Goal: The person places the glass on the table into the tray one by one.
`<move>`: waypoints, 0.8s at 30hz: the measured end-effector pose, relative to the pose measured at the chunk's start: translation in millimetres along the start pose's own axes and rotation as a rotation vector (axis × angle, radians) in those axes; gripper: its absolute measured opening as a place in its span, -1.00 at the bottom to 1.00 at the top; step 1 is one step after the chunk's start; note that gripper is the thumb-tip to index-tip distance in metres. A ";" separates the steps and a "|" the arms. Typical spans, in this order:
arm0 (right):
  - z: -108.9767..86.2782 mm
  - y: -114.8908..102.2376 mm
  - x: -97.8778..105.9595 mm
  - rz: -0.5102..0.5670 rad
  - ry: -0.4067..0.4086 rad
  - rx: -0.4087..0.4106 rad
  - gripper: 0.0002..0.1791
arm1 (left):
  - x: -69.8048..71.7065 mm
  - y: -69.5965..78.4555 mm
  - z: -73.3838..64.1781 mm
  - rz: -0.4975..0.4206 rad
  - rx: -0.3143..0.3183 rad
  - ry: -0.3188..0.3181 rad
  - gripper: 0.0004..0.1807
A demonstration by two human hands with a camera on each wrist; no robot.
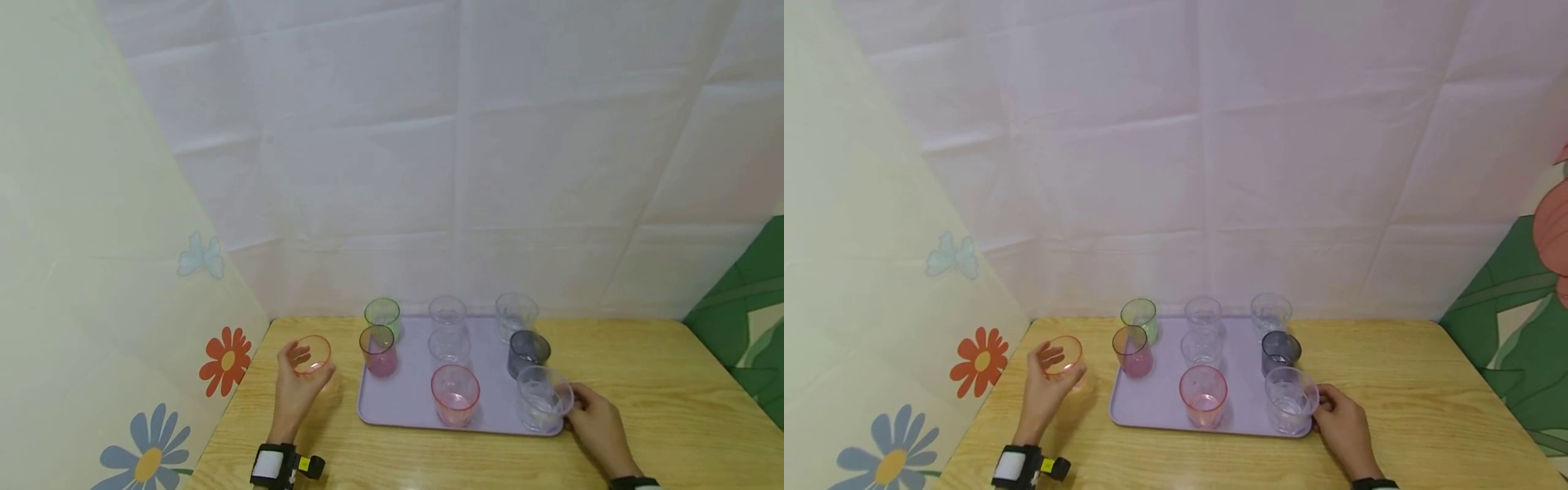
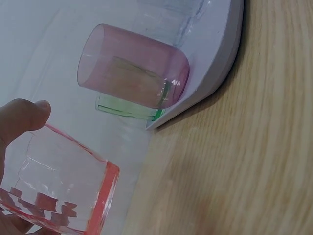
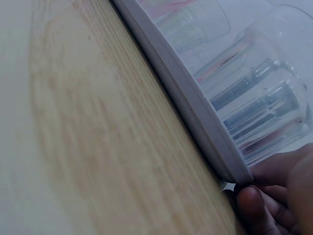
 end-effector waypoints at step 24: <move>0.2 -2.5 2.0 -0.010 0.013 0.014 -0.79 | -18.5 52.6 -30.3 -0.035 -0.099 -0.082 -0.06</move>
Point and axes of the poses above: each hand's wrist, its own z-axis towards the middle knuckle, its own x-axis out of the back of the hand, y = z × x, the point moved 8 cm from there along z, towards the middle knuckle, and after that the axes turned 9 degrees about x, right-handed, at the moved point
